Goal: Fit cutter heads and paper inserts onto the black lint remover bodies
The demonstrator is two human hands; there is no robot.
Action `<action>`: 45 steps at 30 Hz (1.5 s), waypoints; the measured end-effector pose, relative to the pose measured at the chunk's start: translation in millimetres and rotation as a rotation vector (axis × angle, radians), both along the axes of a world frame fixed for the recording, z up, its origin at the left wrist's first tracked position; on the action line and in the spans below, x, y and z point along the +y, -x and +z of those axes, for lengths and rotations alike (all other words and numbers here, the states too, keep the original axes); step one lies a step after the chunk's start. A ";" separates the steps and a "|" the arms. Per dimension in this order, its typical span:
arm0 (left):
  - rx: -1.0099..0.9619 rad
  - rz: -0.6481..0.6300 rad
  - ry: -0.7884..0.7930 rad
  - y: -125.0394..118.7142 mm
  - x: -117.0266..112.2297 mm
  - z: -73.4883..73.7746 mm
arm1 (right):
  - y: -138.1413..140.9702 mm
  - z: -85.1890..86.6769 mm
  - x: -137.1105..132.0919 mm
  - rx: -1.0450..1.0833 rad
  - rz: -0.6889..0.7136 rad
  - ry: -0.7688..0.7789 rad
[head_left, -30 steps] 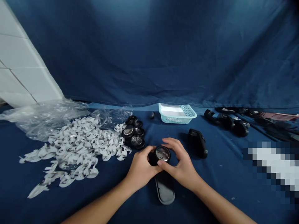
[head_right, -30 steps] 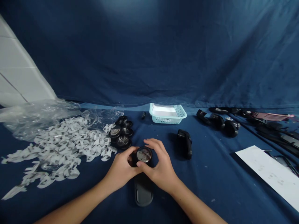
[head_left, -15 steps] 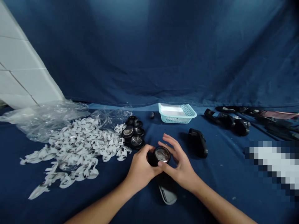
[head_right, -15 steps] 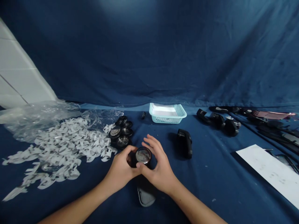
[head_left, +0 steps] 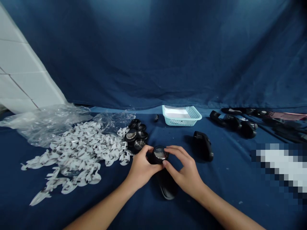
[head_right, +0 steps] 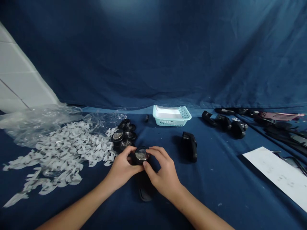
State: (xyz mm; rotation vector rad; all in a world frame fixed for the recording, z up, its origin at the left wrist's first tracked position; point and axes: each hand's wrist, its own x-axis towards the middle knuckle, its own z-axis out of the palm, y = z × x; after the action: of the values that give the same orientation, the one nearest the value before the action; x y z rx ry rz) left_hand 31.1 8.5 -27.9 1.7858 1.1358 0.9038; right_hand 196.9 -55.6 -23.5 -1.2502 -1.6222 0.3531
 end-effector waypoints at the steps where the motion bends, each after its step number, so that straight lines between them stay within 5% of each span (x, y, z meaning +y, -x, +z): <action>1: 0.008 -0.009 0.004 -0.3 -1.1 1.0 | -0.6 0.4 0.1 0.002 0.006 0.018; 8: 0.017 -0.111 -0.017 -1.1 -9.0 7.6 | -0.9 0.7 0.9 0.124 0.141 0.152; 15: 0.006 -0.142 -0.063 -0.9 -10.5 9.8 | 4.1 2.2 3.5 0.076 -0.002 0.175; 23: -0.051 -0.126 0.027 -0.4 -2.6 -2.3 | 0.3 1.2 -0.1 0.181 0.218 0.242; 28: -0.055 -0.090 0.058 -2.0 3.9 -2.8 | -6.3 -2.5 2.9 0.223 0.128 0.235; 33: -0.060 -0.007 0.142 -2.1 5.5 3.6 | -10.2 0.8 2.1 0.078 -0.009 0.095; 36: -0.100 -0.072 0.138 -2.4 3.6 1.7 | -8.5 3.0 -0.2 -0.026 -0.044 0.004; 45: -0.078 -0.222 0.078 -0.7 2.7 -2.2 | -5.7 3.2 -2.0 -0.114 0.152 0.110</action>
State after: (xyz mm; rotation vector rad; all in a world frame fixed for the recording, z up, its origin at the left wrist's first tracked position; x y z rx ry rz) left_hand 31.8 11.2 -30.1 1.7569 0.8908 0.7793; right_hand 202.6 -57.6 -20.4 -1.2509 -1.8218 0.4785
